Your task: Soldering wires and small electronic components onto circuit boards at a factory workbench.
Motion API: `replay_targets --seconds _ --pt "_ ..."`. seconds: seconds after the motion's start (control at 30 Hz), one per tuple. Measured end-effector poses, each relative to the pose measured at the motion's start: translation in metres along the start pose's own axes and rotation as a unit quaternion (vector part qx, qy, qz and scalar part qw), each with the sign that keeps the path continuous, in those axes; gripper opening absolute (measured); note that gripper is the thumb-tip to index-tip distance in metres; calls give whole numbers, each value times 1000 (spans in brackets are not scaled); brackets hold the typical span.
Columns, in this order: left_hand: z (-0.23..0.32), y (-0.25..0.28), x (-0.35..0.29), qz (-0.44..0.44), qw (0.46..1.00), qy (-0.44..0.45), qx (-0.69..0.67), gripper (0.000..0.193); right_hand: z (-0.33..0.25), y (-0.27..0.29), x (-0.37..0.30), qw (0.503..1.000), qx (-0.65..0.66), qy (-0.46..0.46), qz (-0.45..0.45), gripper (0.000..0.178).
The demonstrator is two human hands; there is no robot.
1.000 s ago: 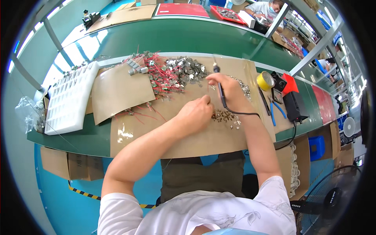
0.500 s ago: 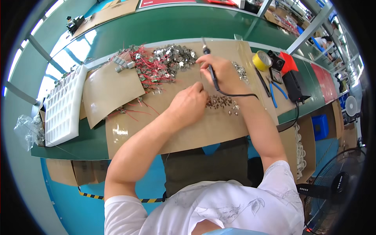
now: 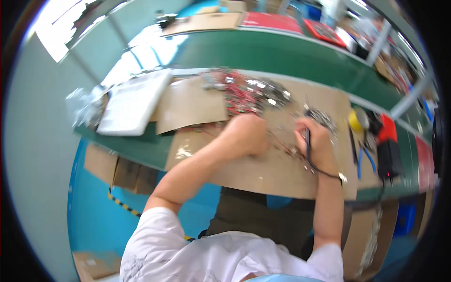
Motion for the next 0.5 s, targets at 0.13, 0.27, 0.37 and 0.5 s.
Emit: replay_targets --seconds 0.13,0.27,0.37,0.5 --pt "-15 -15 -19 30 997 33 -66 38 -17 -9 -1 998 52 -6 -20 26" --pt "-29 -31 -21 16 995 21 -97 33 -16 -8 3 996 73 -49 11 28" --pt "-48 -21 -25 122 968 40 -216 26 -3 -3 4 994 82 -31 65 26" --pt "-117 39 -35 289 934 109 -182 20 1 -1 6 991 78 -17 104 26"
Point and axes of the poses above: each hand's wrist, its own x-axis towards the middle knuckle, its own y-axis out of the back of the hand, z = x × y, the point moved 3 cm from there along x, towards the middle knuckle, and after that the axes turned 10 degrees about z, right-handed, at the moved point
